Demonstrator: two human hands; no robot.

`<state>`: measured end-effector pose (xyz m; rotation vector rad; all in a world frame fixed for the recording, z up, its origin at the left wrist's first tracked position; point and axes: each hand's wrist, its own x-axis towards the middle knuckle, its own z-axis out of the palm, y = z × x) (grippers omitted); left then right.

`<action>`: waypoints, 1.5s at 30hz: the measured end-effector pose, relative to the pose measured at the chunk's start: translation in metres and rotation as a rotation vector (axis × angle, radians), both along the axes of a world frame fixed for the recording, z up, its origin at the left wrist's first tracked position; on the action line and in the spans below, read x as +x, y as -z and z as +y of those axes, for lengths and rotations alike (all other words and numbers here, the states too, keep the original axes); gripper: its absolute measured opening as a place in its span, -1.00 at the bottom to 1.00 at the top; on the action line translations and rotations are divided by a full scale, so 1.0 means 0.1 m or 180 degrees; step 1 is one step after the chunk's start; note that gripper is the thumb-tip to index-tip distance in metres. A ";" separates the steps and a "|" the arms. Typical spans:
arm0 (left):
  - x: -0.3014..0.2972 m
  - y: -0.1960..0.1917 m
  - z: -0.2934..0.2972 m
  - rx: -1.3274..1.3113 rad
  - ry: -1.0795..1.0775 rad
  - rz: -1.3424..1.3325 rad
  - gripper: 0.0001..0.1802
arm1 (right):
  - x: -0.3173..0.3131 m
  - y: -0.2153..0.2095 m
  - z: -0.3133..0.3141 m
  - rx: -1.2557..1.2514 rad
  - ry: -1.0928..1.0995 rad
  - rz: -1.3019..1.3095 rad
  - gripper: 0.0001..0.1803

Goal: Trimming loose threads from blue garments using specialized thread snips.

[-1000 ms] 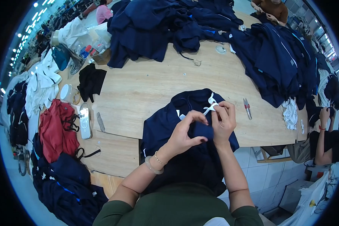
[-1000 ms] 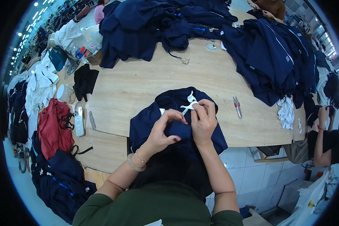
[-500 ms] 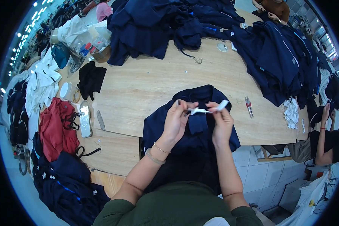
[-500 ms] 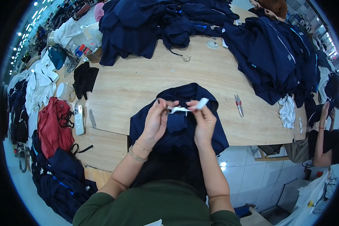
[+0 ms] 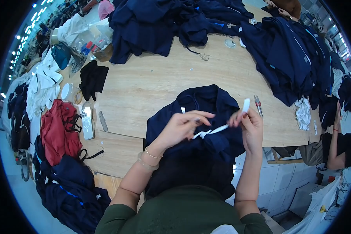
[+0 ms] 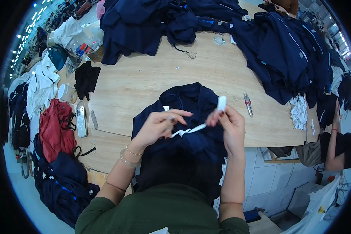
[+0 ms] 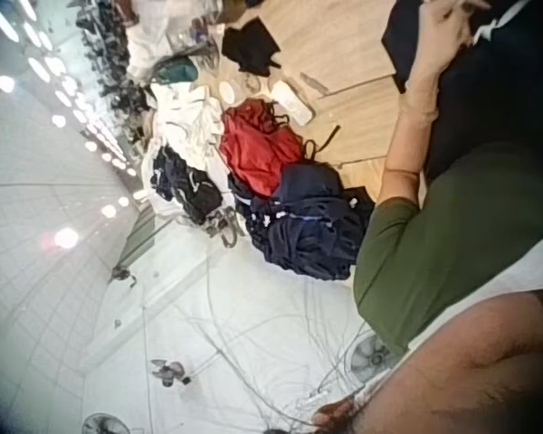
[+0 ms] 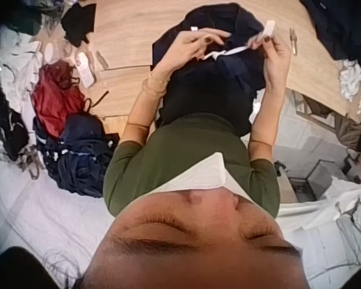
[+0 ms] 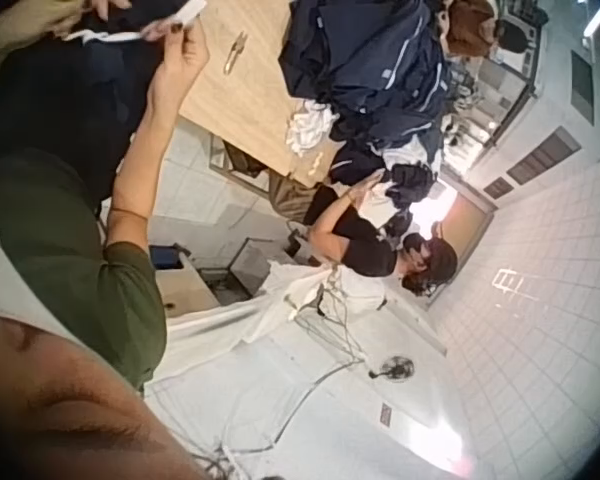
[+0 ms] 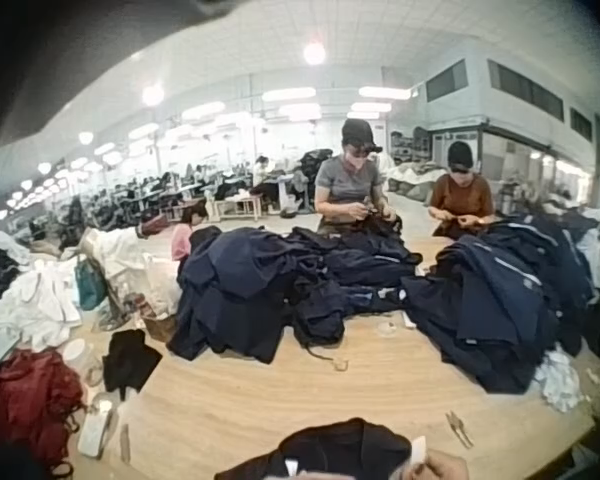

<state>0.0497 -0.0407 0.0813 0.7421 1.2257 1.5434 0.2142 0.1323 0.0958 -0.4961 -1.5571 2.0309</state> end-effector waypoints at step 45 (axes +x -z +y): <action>0.02 0.09 0.03 -0.0775 -0.0467 0.0752 -0.75 | -0.13 0.19 -0.30 0.0130 -0.1169 -0.0882 -0.83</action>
